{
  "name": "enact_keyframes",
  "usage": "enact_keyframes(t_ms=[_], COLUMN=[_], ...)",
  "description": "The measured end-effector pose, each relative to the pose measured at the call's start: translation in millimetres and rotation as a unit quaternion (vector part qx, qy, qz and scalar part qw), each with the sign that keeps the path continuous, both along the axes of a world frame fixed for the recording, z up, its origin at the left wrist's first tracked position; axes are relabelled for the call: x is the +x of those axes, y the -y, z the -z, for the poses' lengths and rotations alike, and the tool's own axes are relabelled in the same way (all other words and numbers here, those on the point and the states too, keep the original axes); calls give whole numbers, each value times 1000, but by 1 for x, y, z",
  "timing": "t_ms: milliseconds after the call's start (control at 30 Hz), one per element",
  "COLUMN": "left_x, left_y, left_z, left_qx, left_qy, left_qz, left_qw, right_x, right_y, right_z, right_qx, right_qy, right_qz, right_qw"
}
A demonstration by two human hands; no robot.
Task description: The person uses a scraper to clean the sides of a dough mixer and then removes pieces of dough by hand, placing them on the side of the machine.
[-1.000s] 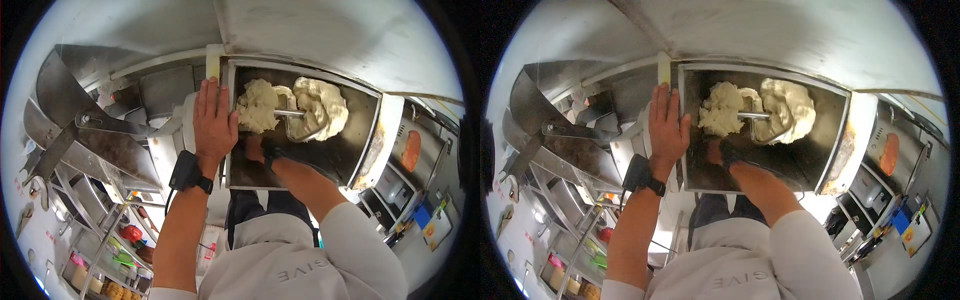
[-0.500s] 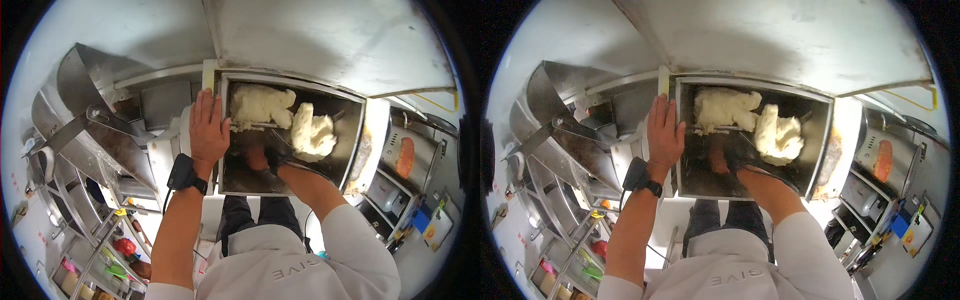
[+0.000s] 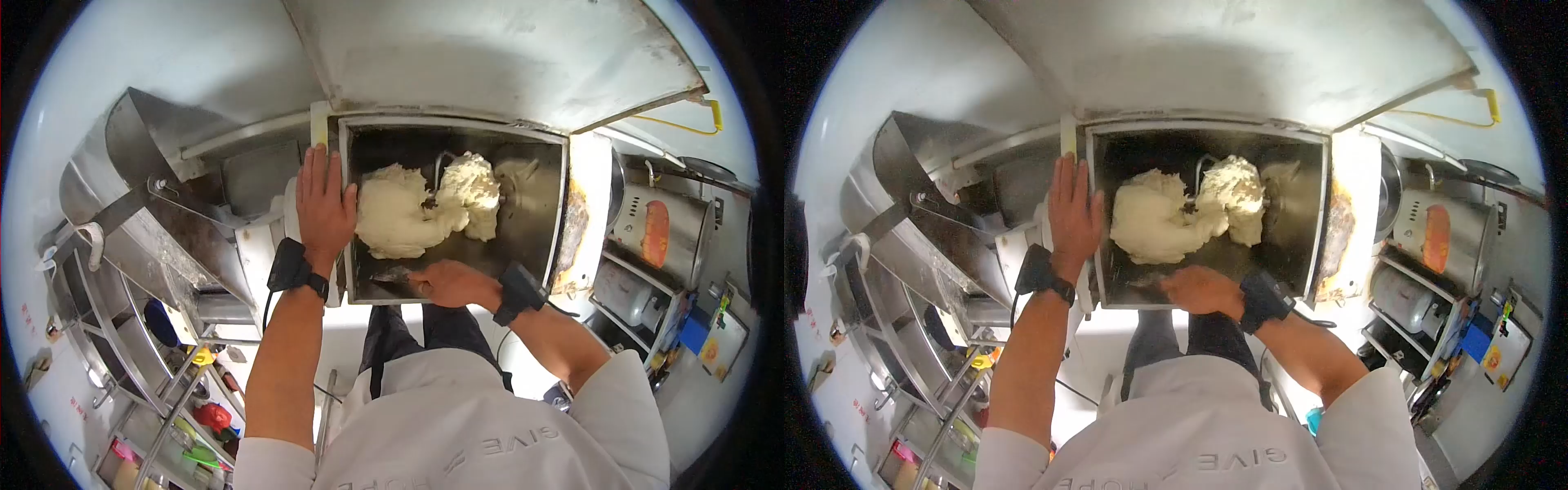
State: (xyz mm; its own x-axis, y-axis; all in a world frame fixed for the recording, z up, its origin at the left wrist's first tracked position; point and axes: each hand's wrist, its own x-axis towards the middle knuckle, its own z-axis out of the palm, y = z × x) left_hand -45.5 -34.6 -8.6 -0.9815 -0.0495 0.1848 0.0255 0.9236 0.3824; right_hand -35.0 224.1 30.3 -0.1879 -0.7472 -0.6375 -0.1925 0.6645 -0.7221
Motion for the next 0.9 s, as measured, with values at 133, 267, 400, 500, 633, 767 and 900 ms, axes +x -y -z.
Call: enact_keyframes(t_ms=[133,267,400,500,633,767,900], left_x=[-1,-1,-2,0,1,-2,-2], left_y=[0,0,-1,0,0,0,1], left_z=[-1,-2,-3,-3,1,-2,1], left_qx=[-1,5,2,-6,-1,-8,-3], left_qy=[18,9,17,18,24,28,25], left_qz=[0,1,-4,-5,1,-3,-2], left_qw=[1000,1000,1000,1000,1000,1000,1000], right_x=[-3,17,34,53,0,-15,-9], right_y=[13,33,58,51,33,17,18], right_z=[9,49,105,187,59,20,44], right_qx=[30,7,132,135,122,108,80], right_qy=[-13,-39,-50,-80,134,481,543], right_qz=[-50,-85,-33,-72,78,347,339], right_qw=[998,996,989,985,980,798,764])
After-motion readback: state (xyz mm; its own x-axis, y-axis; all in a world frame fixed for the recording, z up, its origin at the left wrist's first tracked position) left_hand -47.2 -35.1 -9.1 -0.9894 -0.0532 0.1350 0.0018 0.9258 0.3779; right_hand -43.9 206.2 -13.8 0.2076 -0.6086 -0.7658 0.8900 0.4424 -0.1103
